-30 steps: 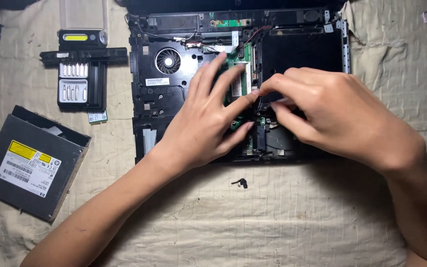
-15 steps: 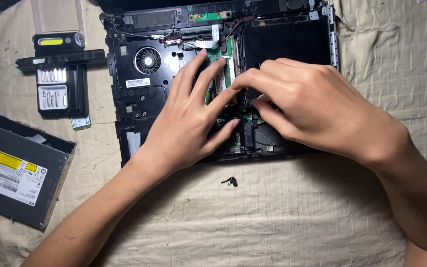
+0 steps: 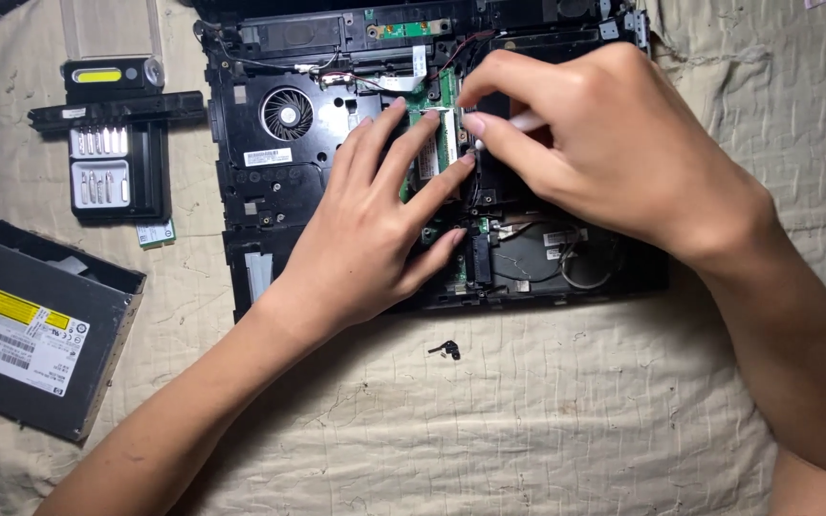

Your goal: A person uses a small applicator tool and their hands to work on the internal components of a disassembled laptop on a repair bench.

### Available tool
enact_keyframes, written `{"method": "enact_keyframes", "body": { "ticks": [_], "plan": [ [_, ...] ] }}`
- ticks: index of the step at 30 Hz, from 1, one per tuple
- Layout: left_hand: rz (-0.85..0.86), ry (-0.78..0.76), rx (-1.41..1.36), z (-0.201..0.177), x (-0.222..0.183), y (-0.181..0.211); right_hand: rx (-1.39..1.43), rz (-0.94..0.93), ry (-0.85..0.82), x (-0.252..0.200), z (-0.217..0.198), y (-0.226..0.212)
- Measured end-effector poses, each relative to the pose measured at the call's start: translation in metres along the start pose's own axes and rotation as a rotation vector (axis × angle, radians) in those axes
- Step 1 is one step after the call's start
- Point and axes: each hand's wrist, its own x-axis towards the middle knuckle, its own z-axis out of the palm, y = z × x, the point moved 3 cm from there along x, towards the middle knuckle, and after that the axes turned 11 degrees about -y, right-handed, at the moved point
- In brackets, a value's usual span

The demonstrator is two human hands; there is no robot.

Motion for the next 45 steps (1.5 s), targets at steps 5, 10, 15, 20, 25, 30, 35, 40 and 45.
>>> {"method": "enact_keyframes", "body": {
  "ticks": [5, 10, 15, 20, 25, 30, 35, 40, 45],
  "plan": [
    [-0.002, 0.017, 0.036, 0.002, 0.001, 0.001, -0.102, 0.13, -0.075, 0.025, 0.001, 0.009],
    [-0.012, 0.006, 0.05, 0.001, 0.001, 0.003, -0.147, 0.14, -0.149, 0.039, -0.002, 0.012],
    [-0.023, -0.027, 0.068, 0.001, 0.002, 0.004, -0.098, 0.18, -0.17, 0.041, -0.003, 0.019],
    [-0.015, -0.017, 0.066, 0.002, 0.002, 0.003, -0.13, 0.218, -0.222, 0.04, 0.004, 0.02],
    [-0.008, -0.01, 0.063, 0.002, 0.002, 0.002, -0.187, 0.03, -0.162, 0.035, 0.011, 0.016],
    [-0.005, 0.007, 0.086, 0.004, 0.001, 0.002, -0.26, 0.001, -0.223, 0.029, 0.013, 0.007],
    [0.003, 0.028, 0.087, 0.009, 0.0, 0.001, -0.244, 0.137, -0.133, 0.029, 0.016, 0.012],
    [-0.015, 0.022, 0.062, 0.008, -0.002, 0.002, -0.101, 0.142, -0.127, 0.031, 0.008, 0.013],
    [-0.008, 0.018, 0.067, 0.006, -0.001, 0.002, -0.045, -0.011, -0.196, 0.033, 0.006, 0.018]
  ]
}}
